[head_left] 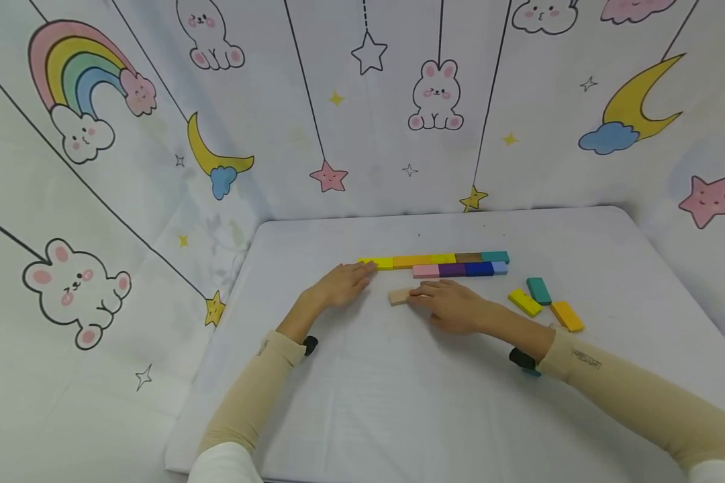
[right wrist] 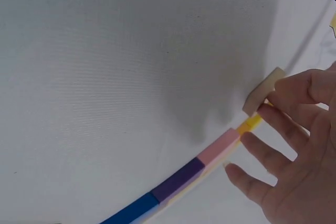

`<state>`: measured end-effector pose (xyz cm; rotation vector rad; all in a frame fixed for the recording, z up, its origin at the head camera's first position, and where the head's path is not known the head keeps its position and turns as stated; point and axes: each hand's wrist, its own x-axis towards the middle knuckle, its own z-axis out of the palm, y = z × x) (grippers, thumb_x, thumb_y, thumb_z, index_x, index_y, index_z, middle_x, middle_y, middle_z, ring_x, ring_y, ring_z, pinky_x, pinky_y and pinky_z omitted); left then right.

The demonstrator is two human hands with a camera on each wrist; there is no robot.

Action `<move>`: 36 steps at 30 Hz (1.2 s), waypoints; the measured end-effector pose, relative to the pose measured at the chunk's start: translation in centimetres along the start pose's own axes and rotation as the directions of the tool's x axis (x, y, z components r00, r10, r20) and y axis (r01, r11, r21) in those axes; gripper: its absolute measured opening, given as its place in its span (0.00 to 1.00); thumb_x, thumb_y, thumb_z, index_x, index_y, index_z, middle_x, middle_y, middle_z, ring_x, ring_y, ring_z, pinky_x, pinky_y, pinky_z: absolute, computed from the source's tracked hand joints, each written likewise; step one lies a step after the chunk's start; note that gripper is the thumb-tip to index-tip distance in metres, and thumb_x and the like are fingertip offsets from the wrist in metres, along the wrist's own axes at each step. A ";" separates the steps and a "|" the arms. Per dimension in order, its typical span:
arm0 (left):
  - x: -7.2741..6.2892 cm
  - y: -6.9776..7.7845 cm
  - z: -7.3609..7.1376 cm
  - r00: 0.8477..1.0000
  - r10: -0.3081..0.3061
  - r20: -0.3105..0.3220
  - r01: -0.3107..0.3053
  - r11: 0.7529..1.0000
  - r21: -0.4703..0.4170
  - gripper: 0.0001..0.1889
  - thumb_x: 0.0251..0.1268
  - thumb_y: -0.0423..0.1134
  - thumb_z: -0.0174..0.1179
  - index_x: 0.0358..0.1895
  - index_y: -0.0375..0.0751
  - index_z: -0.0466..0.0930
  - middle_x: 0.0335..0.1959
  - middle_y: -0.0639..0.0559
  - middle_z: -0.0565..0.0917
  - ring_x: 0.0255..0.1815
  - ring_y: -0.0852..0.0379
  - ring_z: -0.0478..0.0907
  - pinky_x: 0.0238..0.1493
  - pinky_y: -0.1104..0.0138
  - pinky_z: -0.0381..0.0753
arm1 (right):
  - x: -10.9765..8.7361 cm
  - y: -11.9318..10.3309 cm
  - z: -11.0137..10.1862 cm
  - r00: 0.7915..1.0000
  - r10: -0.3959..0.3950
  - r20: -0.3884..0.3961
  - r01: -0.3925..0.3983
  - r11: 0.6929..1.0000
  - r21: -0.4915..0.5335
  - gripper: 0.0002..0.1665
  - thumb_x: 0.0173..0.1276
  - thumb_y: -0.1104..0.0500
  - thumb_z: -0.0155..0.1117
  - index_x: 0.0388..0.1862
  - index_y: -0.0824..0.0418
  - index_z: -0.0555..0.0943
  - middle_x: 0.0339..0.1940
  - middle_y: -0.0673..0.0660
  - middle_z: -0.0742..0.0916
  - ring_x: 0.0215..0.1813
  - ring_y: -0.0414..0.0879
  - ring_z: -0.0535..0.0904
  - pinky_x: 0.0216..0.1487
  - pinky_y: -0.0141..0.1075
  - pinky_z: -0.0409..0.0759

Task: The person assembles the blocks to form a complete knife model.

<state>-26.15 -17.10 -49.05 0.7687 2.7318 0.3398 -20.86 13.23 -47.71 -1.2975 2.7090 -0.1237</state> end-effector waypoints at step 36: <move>-0.7 2.0 0.4 0.997 -0.019 -0.078 0.029 0.991 0.129 0.28 0.88 0.44 0.44 0.84 0.42 0.56 0.83 0.46 0.61 0.82 0.44 0.59 0.82 0.50 0.58 | -2.4 0.0 0.9 0.968 0.212 -0.134 -0.228 0.967 -0.114 0.31 0.69 0.58 0.72 0.70 0.61 0.80 0.69 0.62 0.82 0.74 0.65 0.72 0.74 0.64 0.69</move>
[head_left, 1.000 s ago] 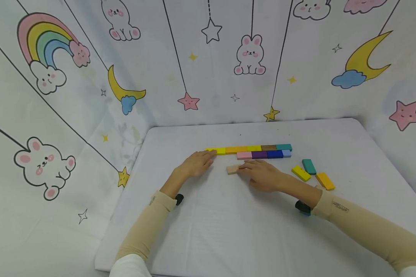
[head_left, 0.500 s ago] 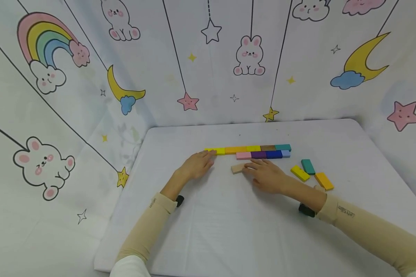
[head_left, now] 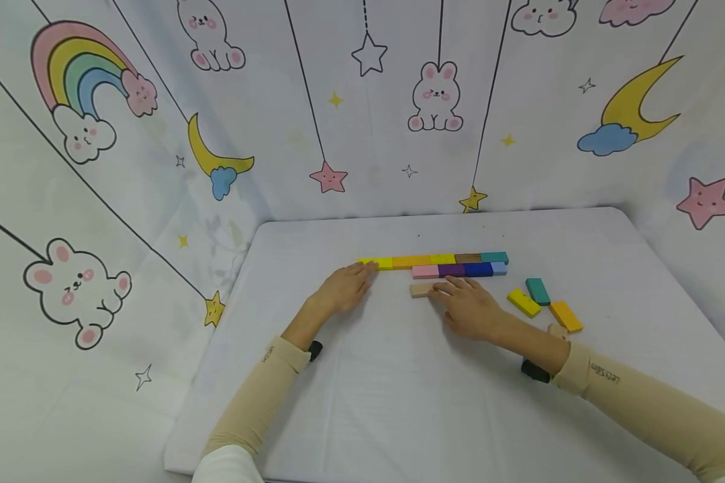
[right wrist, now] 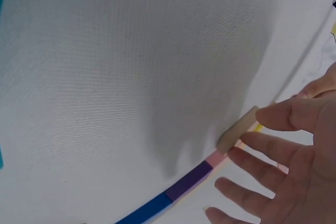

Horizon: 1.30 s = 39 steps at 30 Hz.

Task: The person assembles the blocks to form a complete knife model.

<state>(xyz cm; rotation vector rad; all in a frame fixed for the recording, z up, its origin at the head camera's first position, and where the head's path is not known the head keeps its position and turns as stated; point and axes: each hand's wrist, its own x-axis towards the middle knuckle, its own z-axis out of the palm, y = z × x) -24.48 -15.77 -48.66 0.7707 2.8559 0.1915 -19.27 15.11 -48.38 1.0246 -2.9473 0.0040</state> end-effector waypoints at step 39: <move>2.5 3.0 0.5 0.999 0.038 0.011 -0.038 0.999 -0.021 0.33 0.85 0.57 0.47 0.84 0.49 0.56 0.85 0.47 0.57 0.84 0.47 0.55 0.82 0.48 0.57 | 0.6 0.6 0.3 0.997 0.074 0.027 -0.075 0.997 0.031 0.32 0.71 0.57 0.70 0.73 0.60 0.77 0.73 0.63 0.79 0.76 0.64 0.70 0.75 0.65 0.66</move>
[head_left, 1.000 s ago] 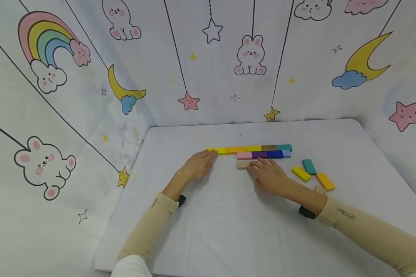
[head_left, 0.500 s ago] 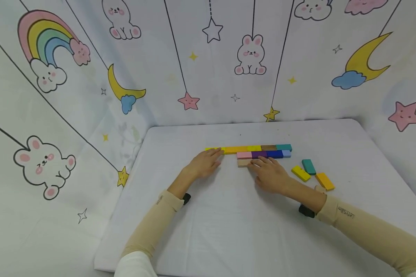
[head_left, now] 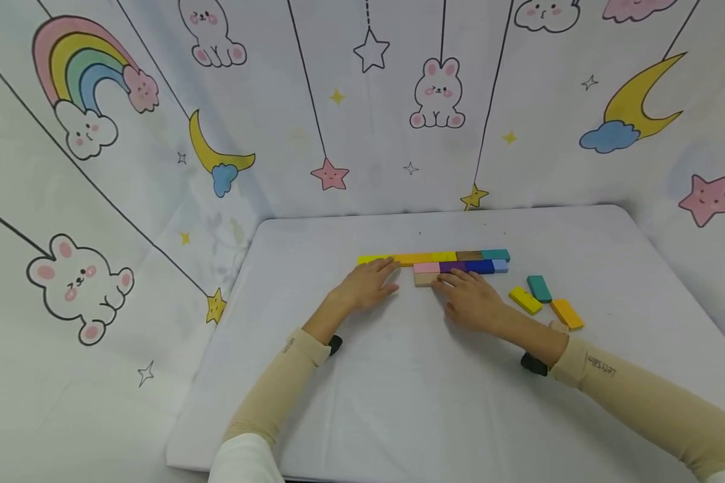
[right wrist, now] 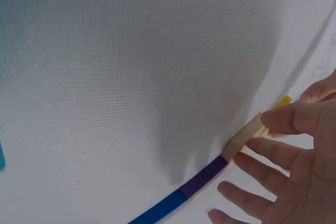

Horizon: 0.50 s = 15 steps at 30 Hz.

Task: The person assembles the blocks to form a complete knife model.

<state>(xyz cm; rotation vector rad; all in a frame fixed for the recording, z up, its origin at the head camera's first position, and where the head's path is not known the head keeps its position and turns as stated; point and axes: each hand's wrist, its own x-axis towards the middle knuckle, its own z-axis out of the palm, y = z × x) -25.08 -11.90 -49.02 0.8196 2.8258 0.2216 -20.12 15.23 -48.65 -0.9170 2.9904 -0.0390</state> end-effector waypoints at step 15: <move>1.2 0.9 0.2 1.000 -0.018 -0.011 0.018 1.000 0.023 0.34 0.84 0.60 0.45 0.85 0.50 0.55 0.86 0.49 0.54 0.85 0.48 0.52 0.83 0.46 0.54 | -0.1 0.1 -0.6 0.999 -0.030 0.011 0.030 1.000 0.010 0.33 0.72 0.56 0.70 0.74 0.60 0.75 0.75 0.65 0.76 0.76 0.65 0.70 0.75 0.63 0.68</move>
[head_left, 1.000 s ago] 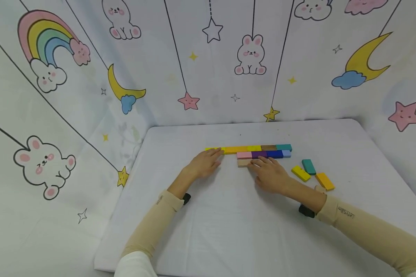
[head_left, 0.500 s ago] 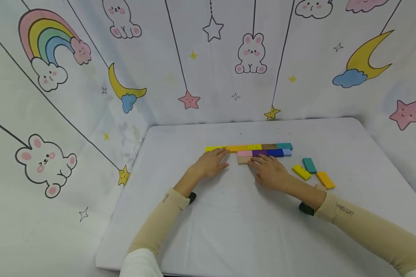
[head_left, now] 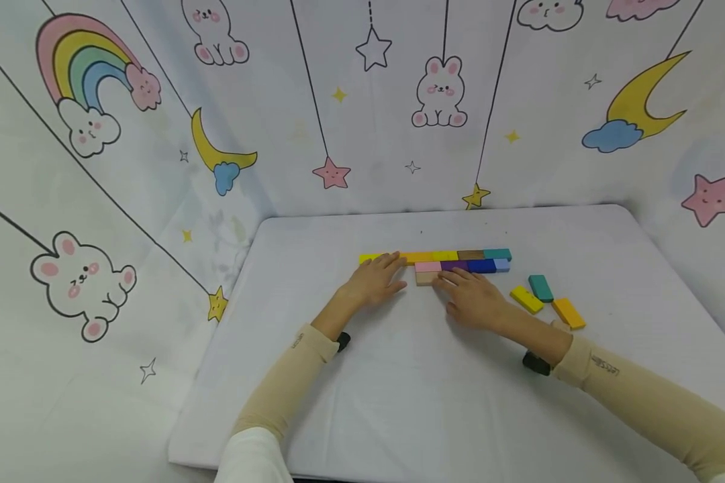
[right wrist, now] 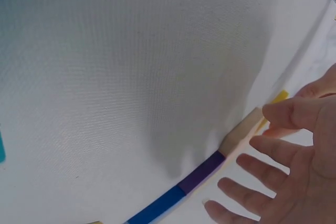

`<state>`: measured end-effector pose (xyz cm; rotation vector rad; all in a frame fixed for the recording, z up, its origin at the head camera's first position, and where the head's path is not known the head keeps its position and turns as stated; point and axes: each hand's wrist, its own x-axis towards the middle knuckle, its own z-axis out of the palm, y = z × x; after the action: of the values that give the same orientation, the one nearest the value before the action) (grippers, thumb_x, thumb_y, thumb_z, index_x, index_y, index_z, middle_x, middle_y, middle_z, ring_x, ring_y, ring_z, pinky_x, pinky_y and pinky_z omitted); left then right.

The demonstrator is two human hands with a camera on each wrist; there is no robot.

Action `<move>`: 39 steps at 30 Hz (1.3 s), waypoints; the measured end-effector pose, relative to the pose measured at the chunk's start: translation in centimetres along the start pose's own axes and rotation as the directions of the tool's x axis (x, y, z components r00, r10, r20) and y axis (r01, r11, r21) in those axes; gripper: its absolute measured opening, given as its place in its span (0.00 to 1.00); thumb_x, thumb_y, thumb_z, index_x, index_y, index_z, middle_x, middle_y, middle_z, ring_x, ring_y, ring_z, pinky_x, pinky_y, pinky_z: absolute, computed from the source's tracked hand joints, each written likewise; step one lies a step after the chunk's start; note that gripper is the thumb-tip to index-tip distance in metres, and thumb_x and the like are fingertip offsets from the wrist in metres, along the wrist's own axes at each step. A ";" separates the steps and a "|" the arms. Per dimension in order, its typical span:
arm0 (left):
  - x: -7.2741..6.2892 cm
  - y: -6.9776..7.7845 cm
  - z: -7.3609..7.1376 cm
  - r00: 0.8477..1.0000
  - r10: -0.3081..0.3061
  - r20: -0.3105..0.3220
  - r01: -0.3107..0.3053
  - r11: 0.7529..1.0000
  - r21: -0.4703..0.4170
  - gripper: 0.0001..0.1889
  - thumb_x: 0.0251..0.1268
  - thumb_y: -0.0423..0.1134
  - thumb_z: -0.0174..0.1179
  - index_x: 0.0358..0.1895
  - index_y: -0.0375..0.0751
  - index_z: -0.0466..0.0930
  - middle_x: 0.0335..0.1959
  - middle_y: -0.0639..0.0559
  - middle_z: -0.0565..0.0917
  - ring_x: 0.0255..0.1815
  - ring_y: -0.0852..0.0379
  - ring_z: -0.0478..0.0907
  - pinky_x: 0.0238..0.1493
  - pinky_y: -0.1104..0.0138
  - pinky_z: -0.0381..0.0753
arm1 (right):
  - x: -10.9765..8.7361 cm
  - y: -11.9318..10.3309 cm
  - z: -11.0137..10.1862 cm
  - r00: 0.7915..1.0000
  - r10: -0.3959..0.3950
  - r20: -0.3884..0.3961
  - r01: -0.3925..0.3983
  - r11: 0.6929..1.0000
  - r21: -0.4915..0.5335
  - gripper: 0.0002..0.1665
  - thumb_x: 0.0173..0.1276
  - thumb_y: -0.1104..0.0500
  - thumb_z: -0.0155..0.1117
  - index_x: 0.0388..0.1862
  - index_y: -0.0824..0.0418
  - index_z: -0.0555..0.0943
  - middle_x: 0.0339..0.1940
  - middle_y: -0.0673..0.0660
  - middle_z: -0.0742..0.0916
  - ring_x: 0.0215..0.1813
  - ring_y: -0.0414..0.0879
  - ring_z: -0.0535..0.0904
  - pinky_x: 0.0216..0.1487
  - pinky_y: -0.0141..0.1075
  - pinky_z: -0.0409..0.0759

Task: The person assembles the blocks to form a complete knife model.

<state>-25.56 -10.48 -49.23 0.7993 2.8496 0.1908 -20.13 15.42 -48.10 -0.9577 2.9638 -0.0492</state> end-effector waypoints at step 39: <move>0.3 1.4 -0.3 0.994 0.016 0.110 -0.023 0.998 0.061 0.30 0.80 0.68 0.42 0.81 0.75 0.58 0.86 0.43 0.49 0.86 0.40 0.48 0.80 0.37 0.50 | -9.6 5.5 -1.9 0.976 0.215 -0.036 -0.210 0.973 0.094 0.25 0.73 0.56 0.65 0.57 0.76 0.82 0.59 0.76 0.84 0.59 0.72 0.82 0.55 0.62 0.84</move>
<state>-25.12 -9.14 -48.75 0.8230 2.7575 0.0592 -15.66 25.55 -46.26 -0.6335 3.0570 -0.2006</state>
